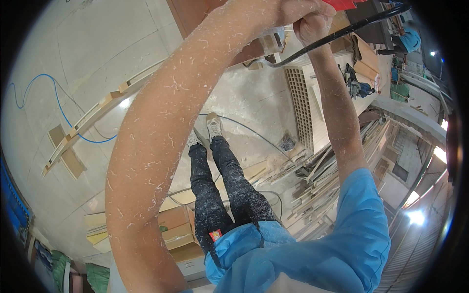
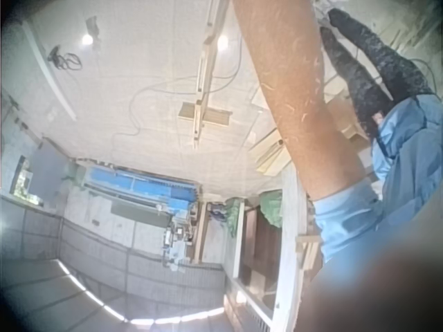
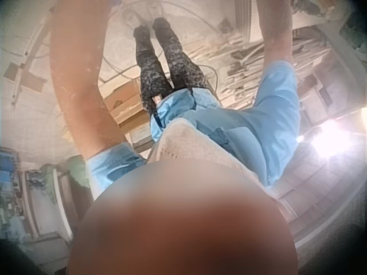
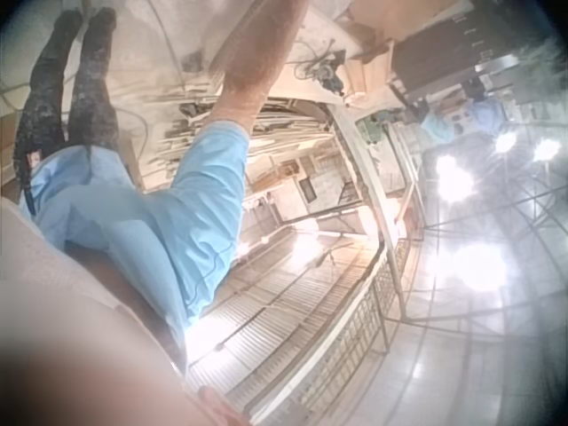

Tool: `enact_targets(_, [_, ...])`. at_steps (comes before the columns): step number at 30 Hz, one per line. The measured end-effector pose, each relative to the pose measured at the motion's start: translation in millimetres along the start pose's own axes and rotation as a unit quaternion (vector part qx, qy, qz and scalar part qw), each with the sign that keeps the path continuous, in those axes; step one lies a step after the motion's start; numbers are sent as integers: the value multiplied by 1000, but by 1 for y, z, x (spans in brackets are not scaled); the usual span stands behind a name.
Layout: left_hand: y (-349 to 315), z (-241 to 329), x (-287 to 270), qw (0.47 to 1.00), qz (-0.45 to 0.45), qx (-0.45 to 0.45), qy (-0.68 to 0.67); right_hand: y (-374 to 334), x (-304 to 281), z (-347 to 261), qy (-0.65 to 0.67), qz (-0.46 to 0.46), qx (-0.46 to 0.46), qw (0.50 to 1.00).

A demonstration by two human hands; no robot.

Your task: The person uses a red electric router to cut a mortise in a wooden door frame, then blows away sawdust with a blue air blower. They place a metal door lock mechanism into the mortise and adjust its position by hand.

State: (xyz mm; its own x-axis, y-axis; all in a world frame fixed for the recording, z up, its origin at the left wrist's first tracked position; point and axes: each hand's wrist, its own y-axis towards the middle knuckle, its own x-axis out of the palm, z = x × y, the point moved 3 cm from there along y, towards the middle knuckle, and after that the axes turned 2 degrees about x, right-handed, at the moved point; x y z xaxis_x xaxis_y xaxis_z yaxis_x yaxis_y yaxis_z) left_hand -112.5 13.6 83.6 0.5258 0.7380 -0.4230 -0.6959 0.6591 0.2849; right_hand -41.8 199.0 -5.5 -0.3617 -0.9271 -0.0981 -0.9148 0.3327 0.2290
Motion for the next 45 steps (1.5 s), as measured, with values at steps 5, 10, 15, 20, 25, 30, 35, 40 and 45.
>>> enact_targets(5, [3, -5, 6, 1000, 9, 13, 5, -2, -7, 7, -1, 21, -6, 1000])
enact_targets(10, [2, -6, 9, 1000, 14, 24, 7, -2, -7, 4, -26, -9, -11, 1000])
enact_targets(15, [-2, 2, 4, 1000, -9, 11, -10, -8, 4, -6, -39, 23, -20, 999])
enact_targets(20, [-3, 8, 1, 1000, -20, 4, 10, -9, 8, -6, 3, 39, -7, 999])
enact_targets(25, [-6, 4, 5, 1000, -3, 7, 21, -8, 2, -3, -18, 2, -42, 999])
enact_targets(30, [-6, 1, 8, 1000, -2, 16, 6, -10, -3, -1, 6, -24, -47, 999])
enact_targets(35, [-5, 1, 8, 1000, -15, 0, -3, -11, -2, -4, 2, -20, -37, 999])
enact_targets(40, [-10, 2, 8, 999, 14, 26, -16, -16, 0, 0, 36, 29, 3, 999])
enact_targets(45, [-7, 1, 10, 1000, 4, 13, 12, -17, -7, 3, -19, 5, 0, 1000])
